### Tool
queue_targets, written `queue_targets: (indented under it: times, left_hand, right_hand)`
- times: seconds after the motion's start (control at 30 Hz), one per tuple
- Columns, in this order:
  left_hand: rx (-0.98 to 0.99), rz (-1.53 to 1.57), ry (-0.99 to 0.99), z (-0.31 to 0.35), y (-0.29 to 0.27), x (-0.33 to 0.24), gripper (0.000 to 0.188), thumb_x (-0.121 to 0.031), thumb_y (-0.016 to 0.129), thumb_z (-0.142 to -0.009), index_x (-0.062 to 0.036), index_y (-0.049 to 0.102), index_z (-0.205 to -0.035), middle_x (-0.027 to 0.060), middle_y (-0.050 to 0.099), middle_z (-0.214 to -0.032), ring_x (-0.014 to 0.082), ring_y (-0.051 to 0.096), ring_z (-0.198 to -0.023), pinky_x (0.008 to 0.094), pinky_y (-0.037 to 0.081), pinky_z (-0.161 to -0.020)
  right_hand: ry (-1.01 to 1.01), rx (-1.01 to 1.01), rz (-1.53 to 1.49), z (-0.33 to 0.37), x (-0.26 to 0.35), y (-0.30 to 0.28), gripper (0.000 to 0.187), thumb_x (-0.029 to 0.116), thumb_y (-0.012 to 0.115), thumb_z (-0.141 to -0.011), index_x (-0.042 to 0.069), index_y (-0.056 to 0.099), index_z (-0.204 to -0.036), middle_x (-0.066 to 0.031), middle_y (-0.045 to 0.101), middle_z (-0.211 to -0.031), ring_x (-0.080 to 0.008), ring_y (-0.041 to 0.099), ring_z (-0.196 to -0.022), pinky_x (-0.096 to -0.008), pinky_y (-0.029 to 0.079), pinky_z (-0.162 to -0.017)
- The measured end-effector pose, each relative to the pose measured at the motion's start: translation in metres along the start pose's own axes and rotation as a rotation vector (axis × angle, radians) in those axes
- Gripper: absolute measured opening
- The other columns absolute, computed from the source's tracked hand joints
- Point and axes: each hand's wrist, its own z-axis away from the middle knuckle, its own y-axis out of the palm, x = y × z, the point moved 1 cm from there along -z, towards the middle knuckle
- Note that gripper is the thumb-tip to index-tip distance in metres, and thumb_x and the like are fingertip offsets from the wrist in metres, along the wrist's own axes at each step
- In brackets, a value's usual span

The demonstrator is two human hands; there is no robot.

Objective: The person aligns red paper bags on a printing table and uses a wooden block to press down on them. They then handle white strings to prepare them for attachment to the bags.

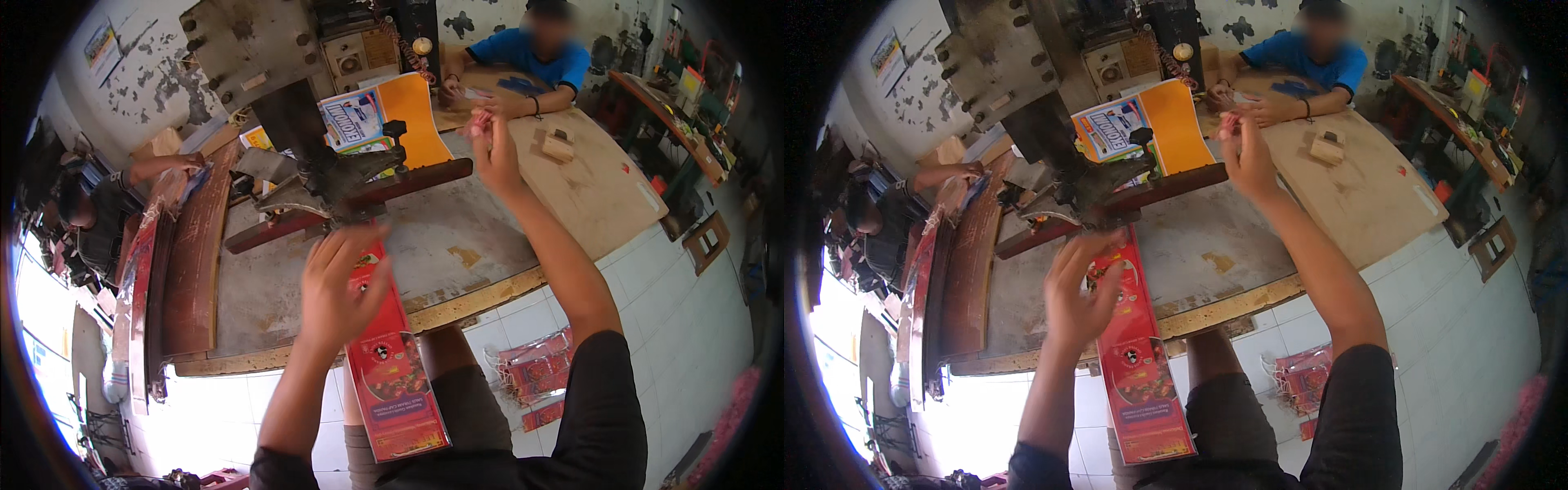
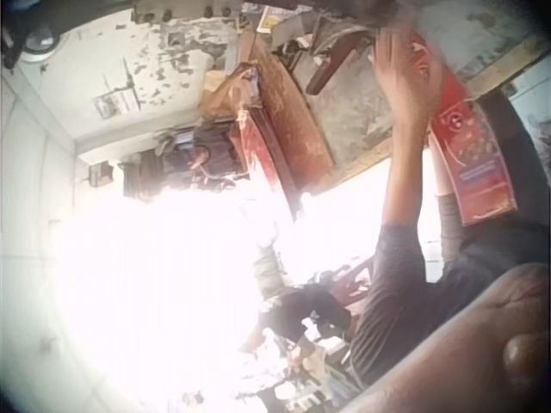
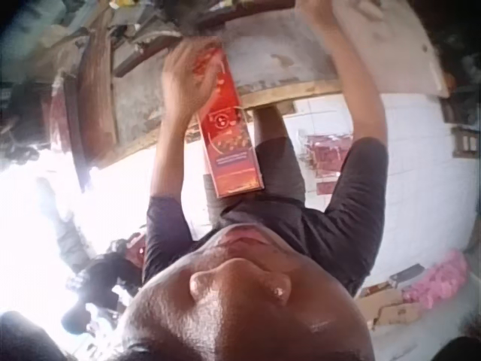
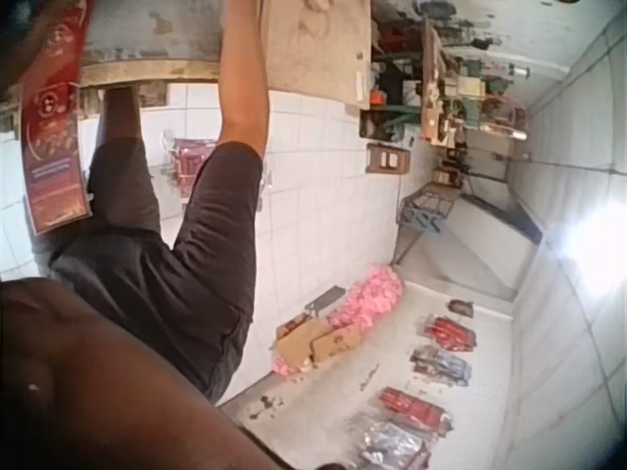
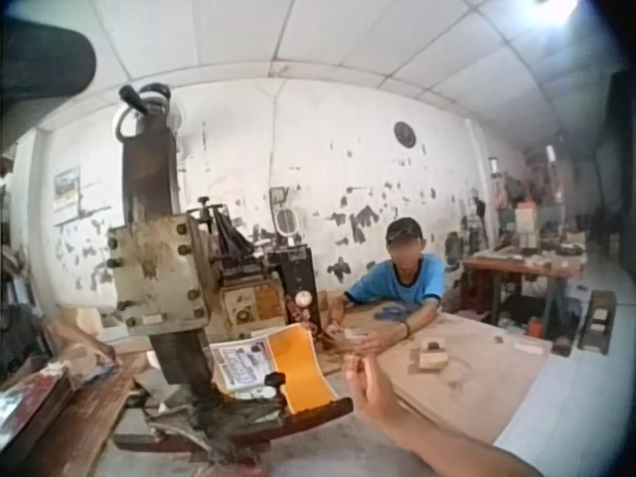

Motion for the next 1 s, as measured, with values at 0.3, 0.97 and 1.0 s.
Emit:
queue_targets:
  times: [0.3, 0.97, 1.0]
  left_hand:
    - [-0.213, 0.246, -0.109, -0.118, 0.109, 0.017, 0.037, -0.015, 0.085, -0.089, 0.0026, 0.072, -0.118, 0.0109, 0.073, -0.108, 0.0198, 0.071, -0.086, 0.0333, 0.057, -0.073]
    - [-0.308, 0.382, -0.037, -0.111, 0.111, 0.012, 0.019, -0.006, 0.079, -0.095, -0.0025, 0.076, -0.114, 0.0065, 0.068, -0.109, 0.0154, 0.064, -0.088, 0.0314, 0.053, -0.078]
    - [-0.297, 0.401, -0.055, -0.111, 0.11, 0.011, 0.018, -0.006, 0.079, -0.096, -0.0025, 0.076, -0.113, 0.0064, 0.068, -0.109, 0.0148, 0.064, -0.089, 0.0308, 0.053, -0.078]
  right_hand:
    - [-0.145, 0.082, -0.094, 0.01, 0.038, 0.02, 0.044, -0.008, 0.074, -0.091, 0.001, 0.058, -0.131, -0.0161, 0.058, -0.126, -0.0261, 0.065, -0.104, -0.0332, 0.057, -0.08]
    - [-0.192, -0.007, -0.169, 0.008, 0.052, 0.015, 0.05, -0.008, 0.078, -0.088, 0.003, 0.062, -0.134, -0.0162, 0.065, -0.121, -0.0276, 0.069, -0.102, -0.0384, 0.057, -0.084]
    - [-0.201, -0.019, -0.196, 0.01, 0.047, 0.015, 0.051, -0.007, 0.078, -0.088, 0.003, 0.062, -0.135, -0.0159, 0.066, -0.12, -0.0277, 0.07, -0.101, -0.0385, 0.057, -0.084]
